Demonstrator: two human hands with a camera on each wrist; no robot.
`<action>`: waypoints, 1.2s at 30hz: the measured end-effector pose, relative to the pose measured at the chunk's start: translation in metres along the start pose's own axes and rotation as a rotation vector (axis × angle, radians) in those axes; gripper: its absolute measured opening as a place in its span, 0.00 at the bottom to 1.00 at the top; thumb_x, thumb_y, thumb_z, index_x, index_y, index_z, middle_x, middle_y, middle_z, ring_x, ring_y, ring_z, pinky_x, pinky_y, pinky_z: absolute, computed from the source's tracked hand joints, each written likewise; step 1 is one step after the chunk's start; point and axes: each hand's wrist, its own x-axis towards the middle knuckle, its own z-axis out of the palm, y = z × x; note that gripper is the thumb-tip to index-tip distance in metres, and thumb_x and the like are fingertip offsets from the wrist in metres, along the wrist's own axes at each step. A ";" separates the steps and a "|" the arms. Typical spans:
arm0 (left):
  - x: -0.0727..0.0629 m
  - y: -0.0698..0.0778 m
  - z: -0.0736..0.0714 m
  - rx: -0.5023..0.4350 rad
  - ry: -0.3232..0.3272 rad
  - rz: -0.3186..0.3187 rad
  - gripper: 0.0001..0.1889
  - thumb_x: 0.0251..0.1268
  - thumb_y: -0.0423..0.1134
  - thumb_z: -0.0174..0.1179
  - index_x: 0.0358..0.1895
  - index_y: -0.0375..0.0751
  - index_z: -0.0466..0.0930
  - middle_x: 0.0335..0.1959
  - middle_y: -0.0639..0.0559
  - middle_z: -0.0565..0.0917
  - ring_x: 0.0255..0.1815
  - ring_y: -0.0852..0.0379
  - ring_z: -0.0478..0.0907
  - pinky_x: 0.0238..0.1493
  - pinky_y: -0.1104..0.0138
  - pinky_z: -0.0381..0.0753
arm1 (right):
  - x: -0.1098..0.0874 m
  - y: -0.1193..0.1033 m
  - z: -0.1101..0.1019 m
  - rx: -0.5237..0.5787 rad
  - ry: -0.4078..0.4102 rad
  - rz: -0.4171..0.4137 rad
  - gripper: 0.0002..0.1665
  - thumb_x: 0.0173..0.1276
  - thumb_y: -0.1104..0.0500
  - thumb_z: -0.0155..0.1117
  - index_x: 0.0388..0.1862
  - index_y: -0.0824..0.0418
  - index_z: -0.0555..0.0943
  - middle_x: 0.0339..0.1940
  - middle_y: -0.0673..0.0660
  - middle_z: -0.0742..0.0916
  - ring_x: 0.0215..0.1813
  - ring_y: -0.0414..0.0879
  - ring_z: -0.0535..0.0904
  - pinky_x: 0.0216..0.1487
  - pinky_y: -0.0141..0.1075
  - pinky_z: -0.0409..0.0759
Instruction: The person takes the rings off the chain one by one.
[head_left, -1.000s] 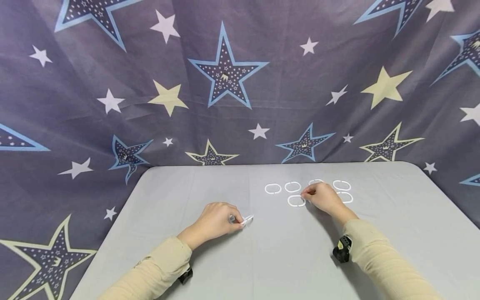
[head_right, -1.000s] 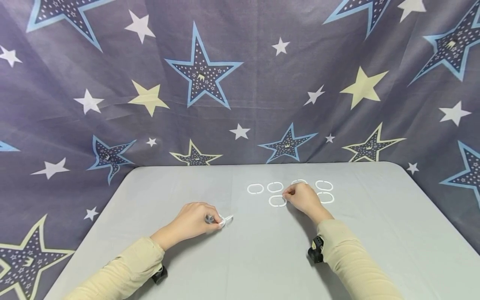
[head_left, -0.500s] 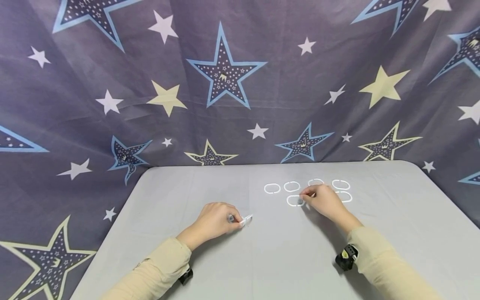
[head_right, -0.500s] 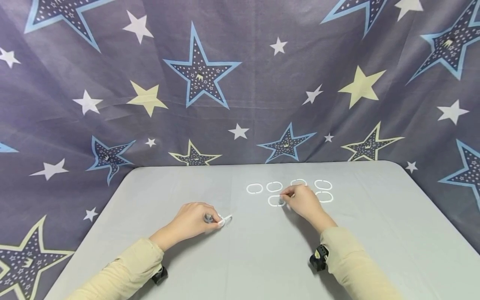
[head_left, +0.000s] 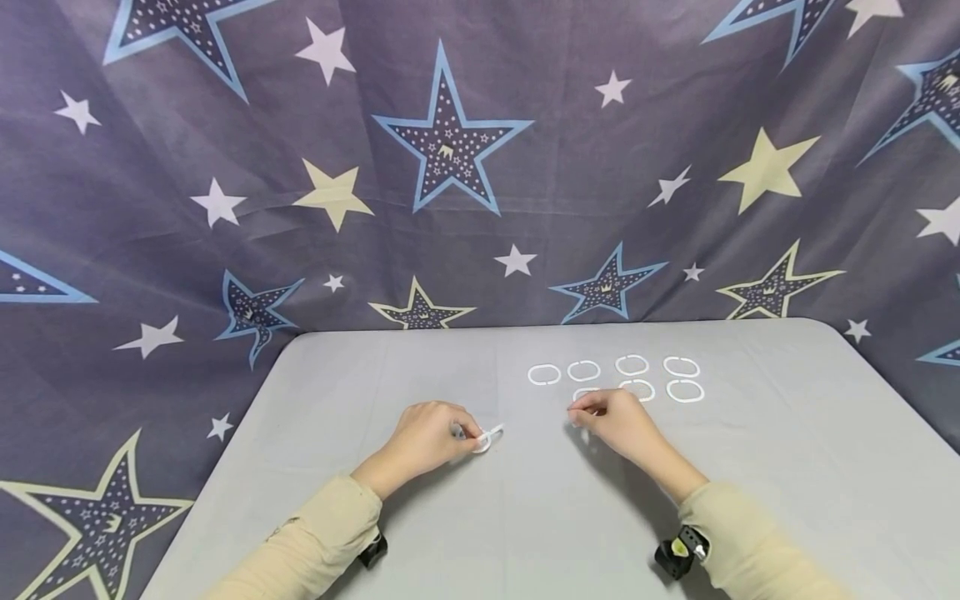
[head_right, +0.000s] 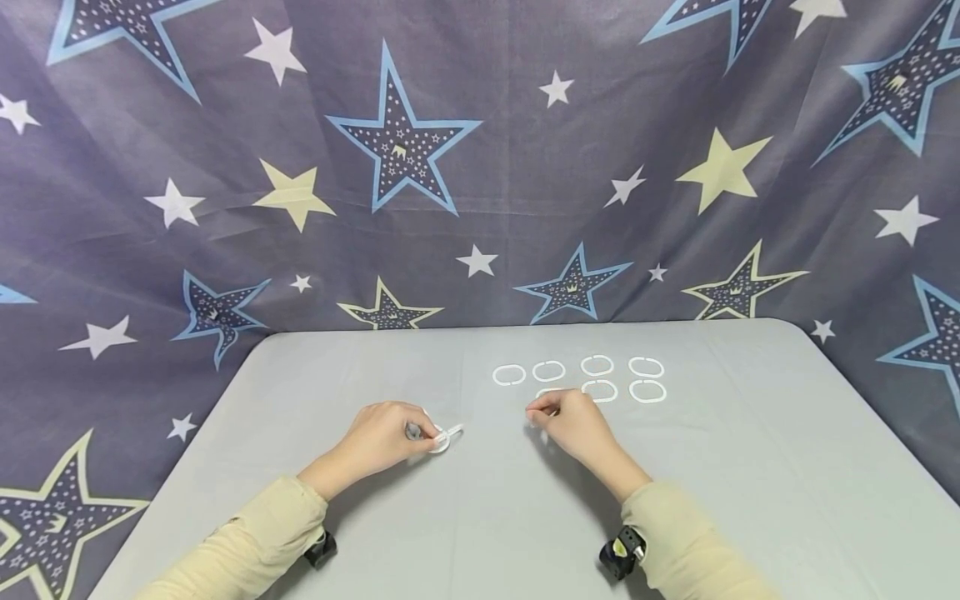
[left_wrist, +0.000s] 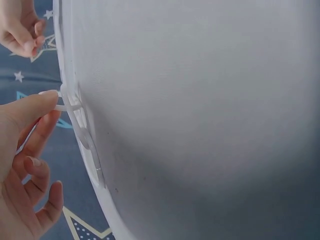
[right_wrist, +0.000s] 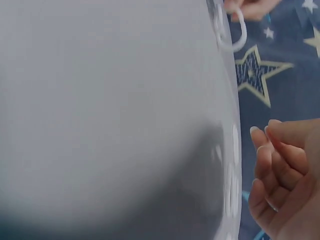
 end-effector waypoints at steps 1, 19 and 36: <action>0.000 0.000 0.000 0.003 0.001 -0.004 0.04 0.51 0.49 0.75 0.30 0.62 0.90 0.30 0.71 0.85 0.23 0.71 0.71 0.32 0.66 0.72 | -0.002 -0.003 0.003 0.019 -0.005 0.001 0.06 0.64 0.63 0.69 0.36 0.66 0.88 0.26 0.52 0.88 0.25 0.46 0.80 0.26 0.32 0.75; 0.003 -0.003 -0.003 -0.003 0.005 -0.067 0.03 0.52 0.48 0.75 0.30 0.60 0.90 0.25 0.74 0.83 0.21 0.70 0.69 0.33 0.64 0.72 | -0.011 -0.034 0.062 0.233 -0.059 0.096 0.05 0.63 0.65 0.69 0.34 0.67 0.87 0.23 0.56 0.88 0.19 0.44 0.78 0.20 0.34 0.76; 0.007 -0.007 -0.003 -0.040 -0.021 -0.144 0.03 0.52 0.48 0.74 0.30 0.60 0.90 0.25 0.72 0.84 0.20 0.68 0.70 0.30 0.64 0.71 | -0.004 -0.050 0.089 0.334 -0.117 0.154 0.07 0.64 0.66 0.67 0.34 0.72 0.86 0.23 0.60 0.88 0.18 0.42 0.81 0.22 0.33 0.80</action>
